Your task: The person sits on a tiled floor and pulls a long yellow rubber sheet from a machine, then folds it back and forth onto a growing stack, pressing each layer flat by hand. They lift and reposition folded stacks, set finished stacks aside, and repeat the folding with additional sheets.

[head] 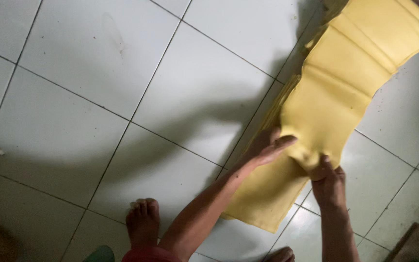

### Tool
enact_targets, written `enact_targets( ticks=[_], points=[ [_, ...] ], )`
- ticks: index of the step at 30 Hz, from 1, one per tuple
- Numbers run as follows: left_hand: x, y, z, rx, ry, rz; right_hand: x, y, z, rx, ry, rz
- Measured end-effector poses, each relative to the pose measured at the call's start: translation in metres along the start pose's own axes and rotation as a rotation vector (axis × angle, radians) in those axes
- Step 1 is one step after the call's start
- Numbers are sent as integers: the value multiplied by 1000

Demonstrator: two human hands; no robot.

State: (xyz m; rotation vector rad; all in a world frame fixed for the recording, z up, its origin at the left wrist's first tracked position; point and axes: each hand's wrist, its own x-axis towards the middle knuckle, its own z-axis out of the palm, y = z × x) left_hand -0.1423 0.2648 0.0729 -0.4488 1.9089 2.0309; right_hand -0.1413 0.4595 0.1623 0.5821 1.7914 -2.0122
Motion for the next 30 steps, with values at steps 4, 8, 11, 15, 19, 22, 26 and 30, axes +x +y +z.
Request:
enact_targets(
  ticks=[4,8,11,15,19,22,26,30],
  points=[
    [-7,0,-16,-173,27,139,9,16,-22,-54,-1,66],
    [7,19,-41,68,366,249,38,-13,-71,-283,126,-59],
    [60,48,-59,157,507,290,76,-48,-94,-525,279,-180],
    [158,95,-54,484,396,292,158,-85,-73,-585,213,-231],
    [202,124,-29,513,214,-177,198,-118,-34,-406,228,82],
    [209,129,-5,29,177,-239,198,-127,-17,-518,318,106],
    [207,121,-9,-258,15,-195,166,-135,-4,-315,142,-69],
    [180,110,-53,-701,-881,18,129,-137,-17,118,-85,42]
  ],
)
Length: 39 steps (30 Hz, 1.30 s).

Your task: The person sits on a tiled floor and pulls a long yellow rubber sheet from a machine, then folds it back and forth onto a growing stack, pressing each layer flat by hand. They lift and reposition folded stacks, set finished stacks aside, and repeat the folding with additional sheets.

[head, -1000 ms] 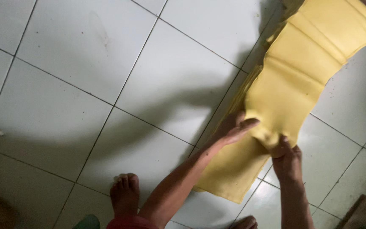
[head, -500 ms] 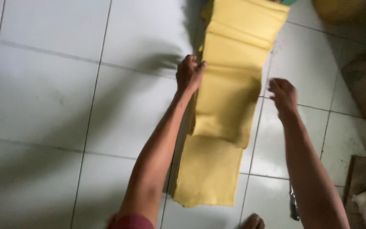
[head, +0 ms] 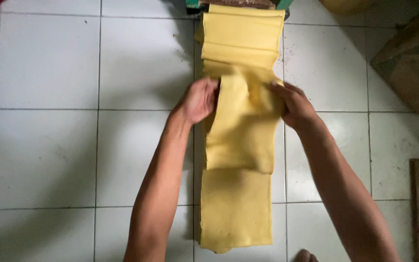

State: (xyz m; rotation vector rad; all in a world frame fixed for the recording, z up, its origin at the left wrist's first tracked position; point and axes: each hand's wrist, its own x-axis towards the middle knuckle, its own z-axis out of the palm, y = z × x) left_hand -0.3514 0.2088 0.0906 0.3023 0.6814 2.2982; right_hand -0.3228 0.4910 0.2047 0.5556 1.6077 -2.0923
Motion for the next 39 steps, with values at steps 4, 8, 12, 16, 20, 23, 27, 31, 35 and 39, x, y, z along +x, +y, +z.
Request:
enact_targets(
  ticks=[4,8,12,16,20,23,27,31,35,39],
  points=[
    [-37,-40,30,-58,-84,-101,-34,21,-24,234,-144,193],
    [-46,-86,55,126,0,-272,-52,59,-41,381,-134,179],
    [-64,-106,61,125,-21,-274,-60,85,-43,538,-303,132],
    [-69,-126,75,120,-10,-252,-65,96,-29,383,-160,176],
    [-58,-140,92,54,15,-154,-64,94,0,217,-112,200],
    [-42,-136,93,47,23,-86,-47,70,32,153,-215,102],
    [-38,-131,85,123,19,-86,-36,15,59,103,-281,-155],
    [-81,-146,86,186,37,-124,-89,2,42,116,-203,-328],
    [-166,-169,105,167,28,-190,-150,80,31,105,-93,-204],
    [-203,-177,116,141,40,-228,-161,141,41,104,-95,-101]
  ],
)
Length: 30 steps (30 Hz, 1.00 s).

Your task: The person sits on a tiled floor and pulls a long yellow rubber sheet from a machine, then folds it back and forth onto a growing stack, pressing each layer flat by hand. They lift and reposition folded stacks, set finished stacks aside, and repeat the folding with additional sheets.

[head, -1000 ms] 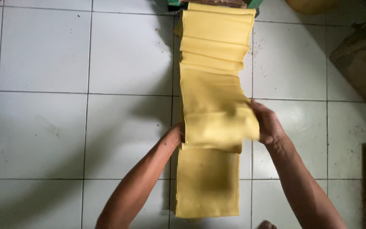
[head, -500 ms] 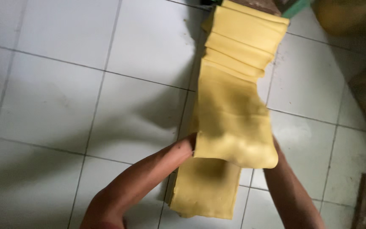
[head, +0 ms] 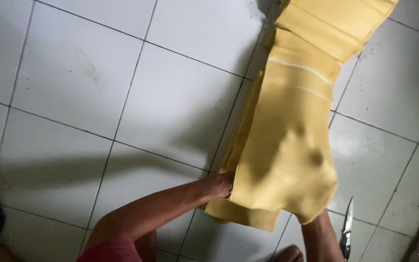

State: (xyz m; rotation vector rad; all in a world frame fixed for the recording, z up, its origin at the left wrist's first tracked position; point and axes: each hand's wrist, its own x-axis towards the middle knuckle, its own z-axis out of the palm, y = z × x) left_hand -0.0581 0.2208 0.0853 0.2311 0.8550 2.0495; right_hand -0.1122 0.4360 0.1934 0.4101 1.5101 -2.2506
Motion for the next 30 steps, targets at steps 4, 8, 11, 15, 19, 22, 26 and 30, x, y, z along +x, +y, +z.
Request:
enact_targets(
  ticks=[4,8,11,15,19,22,26,30],
  points=[
    [27,11,-4,2,-18,82,1,-1,11,-9,-14,18],
    [34,18,-1,11,-20,54,11,-26,19,-9,-43,-23],
    [35,17,6,6,-35,60,22,-30,23,-31,-109,57],
    [67,16,11,-35,-52,106,34,-26,28,-54,-166,160],
    [97,22,5,-78,-58,147,59,-55,37,-53,-160,95],
    [96,30,-2,-34,-38,141,89,-93,47,-69,-162,-42],
    [51,24,6,14,-30,103,65,-126,31,-37,-106,-224],
    [13,-6,36,-18,-67,53,-4,-65,6,-30,3,-125]
  ],
)
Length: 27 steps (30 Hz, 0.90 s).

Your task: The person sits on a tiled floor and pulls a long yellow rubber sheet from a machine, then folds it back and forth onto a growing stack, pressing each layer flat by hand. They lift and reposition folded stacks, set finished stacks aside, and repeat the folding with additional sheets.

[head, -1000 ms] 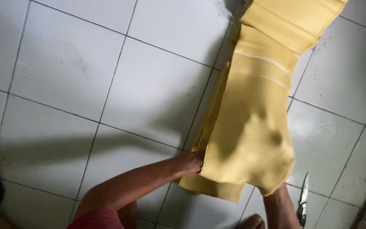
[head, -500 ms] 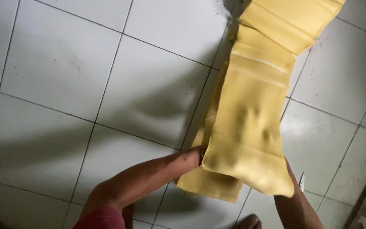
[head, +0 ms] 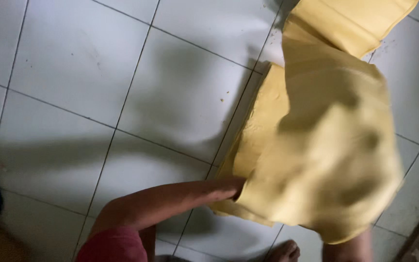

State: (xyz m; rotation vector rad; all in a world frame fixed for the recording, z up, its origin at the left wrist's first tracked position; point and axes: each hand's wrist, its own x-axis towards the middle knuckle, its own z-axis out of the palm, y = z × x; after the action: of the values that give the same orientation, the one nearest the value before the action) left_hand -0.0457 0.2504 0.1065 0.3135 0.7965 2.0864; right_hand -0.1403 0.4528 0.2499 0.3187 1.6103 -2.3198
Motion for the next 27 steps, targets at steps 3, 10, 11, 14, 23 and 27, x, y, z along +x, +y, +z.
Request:
enact_targets(
  ticks=[3,10,11,14,23,27],
  points=[
    [-7,-20,14,-8,1,16,-36,52,-5,38,29,112],
    [-63,-29,11,31,142,-3,-59,107,12,138,39,246],
    [-67,-28,10,44,158,-6,-60,109,9,150,38,263],
    [-63,-24,10,98,202,3,-61,117,-5,205,26,317],
    [-56,-31,-22,149,484,157,-98,144,-82,378,157,778],
    [-60,-31,-5,333,740,-101,-122,146,-102,-10,-11,686]
  ],
)
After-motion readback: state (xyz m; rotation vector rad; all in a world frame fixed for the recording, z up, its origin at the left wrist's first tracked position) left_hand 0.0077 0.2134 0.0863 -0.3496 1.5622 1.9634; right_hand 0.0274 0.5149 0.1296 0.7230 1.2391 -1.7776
